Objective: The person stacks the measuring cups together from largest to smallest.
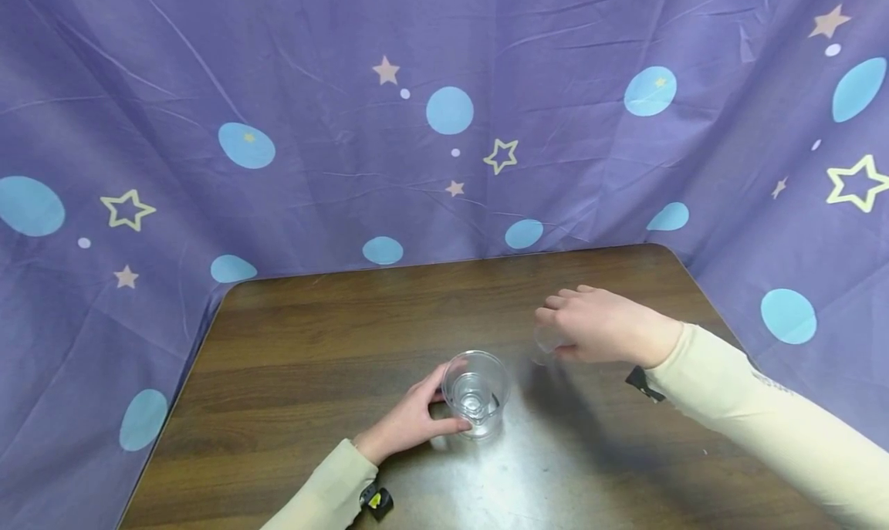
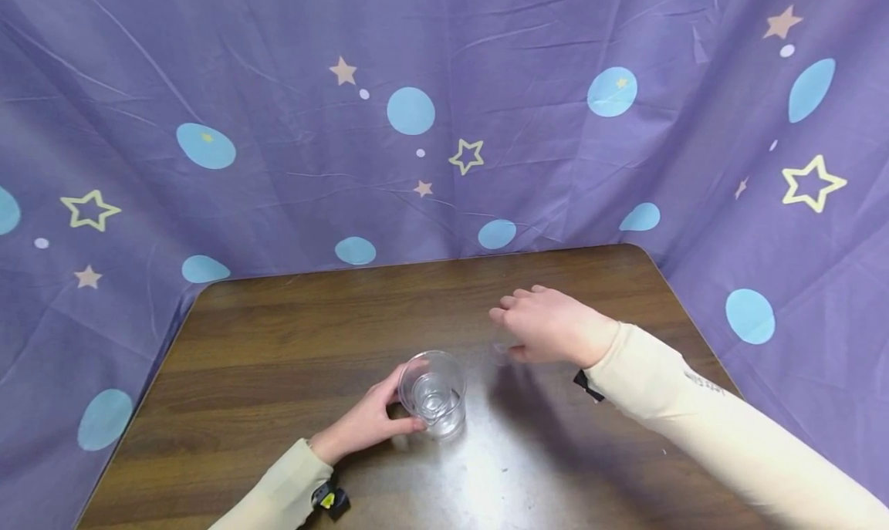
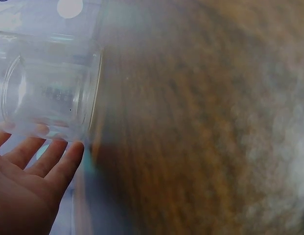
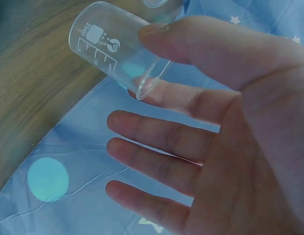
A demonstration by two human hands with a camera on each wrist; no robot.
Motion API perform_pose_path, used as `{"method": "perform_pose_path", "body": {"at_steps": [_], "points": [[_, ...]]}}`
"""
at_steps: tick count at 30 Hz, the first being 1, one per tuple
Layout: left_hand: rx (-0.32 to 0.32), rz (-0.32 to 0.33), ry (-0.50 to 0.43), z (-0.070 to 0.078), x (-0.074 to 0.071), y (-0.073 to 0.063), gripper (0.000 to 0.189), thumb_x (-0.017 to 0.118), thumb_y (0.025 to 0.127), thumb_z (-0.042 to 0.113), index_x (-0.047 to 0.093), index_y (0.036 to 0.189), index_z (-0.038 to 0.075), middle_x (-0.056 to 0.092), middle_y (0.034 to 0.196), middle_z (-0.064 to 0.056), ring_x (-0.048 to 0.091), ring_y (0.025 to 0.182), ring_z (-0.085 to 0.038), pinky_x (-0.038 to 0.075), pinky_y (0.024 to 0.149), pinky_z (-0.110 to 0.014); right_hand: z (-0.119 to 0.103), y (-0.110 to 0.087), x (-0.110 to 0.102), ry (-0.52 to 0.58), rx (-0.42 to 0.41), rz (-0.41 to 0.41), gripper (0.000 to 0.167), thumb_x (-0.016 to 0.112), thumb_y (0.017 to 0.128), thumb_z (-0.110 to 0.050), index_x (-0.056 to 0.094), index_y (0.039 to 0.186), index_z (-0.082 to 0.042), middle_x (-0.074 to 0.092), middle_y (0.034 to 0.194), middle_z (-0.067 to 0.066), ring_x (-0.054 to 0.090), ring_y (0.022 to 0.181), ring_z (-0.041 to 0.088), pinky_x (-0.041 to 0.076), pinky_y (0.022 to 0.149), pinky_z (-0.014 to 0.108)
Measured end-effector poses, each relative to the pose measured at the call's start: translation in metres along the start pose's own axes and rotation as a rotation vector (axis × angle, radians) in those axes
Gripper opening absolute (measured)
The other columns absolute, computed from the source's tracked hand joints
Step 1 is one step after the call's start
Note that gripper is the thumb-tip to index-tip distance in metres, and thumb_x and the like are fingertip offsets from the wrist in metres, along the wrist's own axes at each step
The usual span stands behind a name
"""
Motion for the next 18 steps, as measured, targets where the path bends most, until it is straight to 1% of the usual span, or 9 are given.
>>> {"method": "perform_pose_path", "body": {"at_steps": [6,9,15,18], "points": [[-0.019,-0.007,-0.007,0.001,0.0,0.0,0.094,0.087,0.085,0.032,0.033,0.162,0.023,0.045,0.161,-0.006,0.055,0.135,-0.028,0.05,0.111,-0.041,-0.006,0.005,-0.007,-0.023,-0.013,0.002,0.039,0.091,0.074,-0.024,0.066,0.102,-0.01,0.06,0.086,-0.001,0.062,0.084,0.024,0.053,0.071,0.04],[-0.029,-0.012,-0.008,0.001,0.0,0.001,0.095,0.087,0.086,0.032,0.033,0.163,0.023,0.044,0.161,-0.005,0.054,0.136,-0.027,0.049,0.112,-0.039,-0.008,0.006,-0.01,-0.03,-0.014,0.001,0.04,0.091,0.074,-0.025,0.067,0.103,-0.01,0.061,0.086,-0.001,0.062,0.085,0.024,0.053,0.071,0.039],[-0.014,-0.009,-0.017,0.002,0.0,0.0,0.093,0.086,0.087,0.031,0.033,0.163,0.021,0.045,0.161,-0.007,0.054,0.137,-0.028,0.049,0.112,-0.04,-0.016,0.01,-0.018,-0.049,-0.031,-0.006,0.04,0.09,0.075,-0.026,0.067,0.104,-0.01,0.061,0.087,-0.001,0.062,0.085,0.024,0.051,0.07,0.038],[-0.018,-0.009,-0.023,0.001,0.0,-0.001,0.094,0.086,0.087,0.031,0.033,0.163,0.021,0.045,0.161,-0.007,0.054,0.137,-0.028,0.049,0.112,-0.04,-0.02,0.013,-0.021,-0.059,-0.044,-0.01,0.04,0.091,0.074,-0.026,0.067,0.102,-0.011,0.06,0.086,-0.002,0.062,0.085,0.023,0.05,0.069,0.037]]}}
Point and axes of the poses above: each hand's wrist, its own y-axis towards the middle knuckle, its own x-axis out of the palm, z = x × y, the point moved 5 cm from there along y, towards the middle knuckle
